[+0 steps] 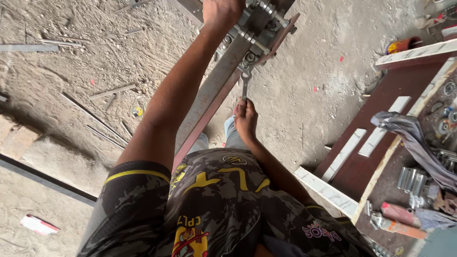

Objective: The person uses two wrenches to tighten bolts on a metal frame joint, adjusting the position of the connected bars and securing the assembly. The person repeatedly repositions the bars and tightens the fasteners to ensure the joint is secure.

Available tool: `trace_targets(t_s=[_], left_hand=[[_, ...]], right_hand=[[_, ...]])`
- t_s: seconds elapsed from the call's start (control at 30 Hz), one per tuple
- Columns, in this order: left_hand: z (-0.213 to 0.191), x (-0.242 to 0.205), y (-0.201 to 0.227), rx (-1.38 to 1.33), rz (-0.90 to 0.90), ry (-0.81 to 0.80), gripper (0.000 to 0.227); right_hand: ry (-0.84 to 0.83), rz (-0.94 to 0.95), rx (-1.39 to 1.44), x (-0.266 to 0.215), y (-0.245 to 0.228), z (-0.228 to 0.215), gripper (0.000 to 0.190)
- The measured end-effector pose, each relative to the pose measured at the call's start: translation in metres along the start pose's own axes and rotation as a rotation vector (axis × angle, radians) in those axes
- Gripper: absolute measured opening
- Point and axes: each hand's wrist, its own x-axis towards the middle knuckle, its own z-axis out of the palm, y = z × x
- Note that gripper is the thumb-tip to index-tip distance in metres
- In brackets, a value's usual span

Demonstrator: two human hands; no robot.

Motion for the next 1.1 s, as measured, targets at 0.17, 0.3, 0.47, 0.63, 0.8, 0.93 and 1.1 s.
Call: trace_targets(t_s=[0.17, 0.3, 0.47, 0.63, 0.8, 0.93, 1.1], left_hand=[[-0.003, 0.005, 0.004, -0.131, -0.097, 0.013, 0.030], [-0.008, 0.005, 0.007, -0.148, -0.130, -0.027, 0.032], [-0.018, 0.006, 0.009, -0.221, -0.170, 0.163, 0.038], [-0.023, 0.005, 0.013, -0.209, -0.193, 0.018, 0.035], [-0.022, 0.004, 0.013, -0.259, -0.244, -0.039, 0.037], [-0.018, 0.002, 0.015, -0.238, -0.140, 0.126, 0.037], [-0.020, 0.002, 0.015, -0.214, -0.074, 0.356, 0.038]], right_hand=[[0.025, -0.038, 0.000, 0.011, -0.010, 0.012, 0.026], [-0.029, -0.043, 0.007, 0.011, -0.013, 0.019, 0.029], [0.061, -0.031, -0.094, 0.012, -0.022, 0.023, 0.034], [-0.035, -0.048, 0.110, 0.006, -0.026, 0.018, 0.033], [-0.052, 0.016, 0.043, 0.007, -0.030, 0.013, 0.030], [0.018, 0.020, -0.018, 0.011, -0.025, 0.002, 0.028], [-0.038, -0.044, -0.104, 0.031, -0.020, -0.026, 0.023]])
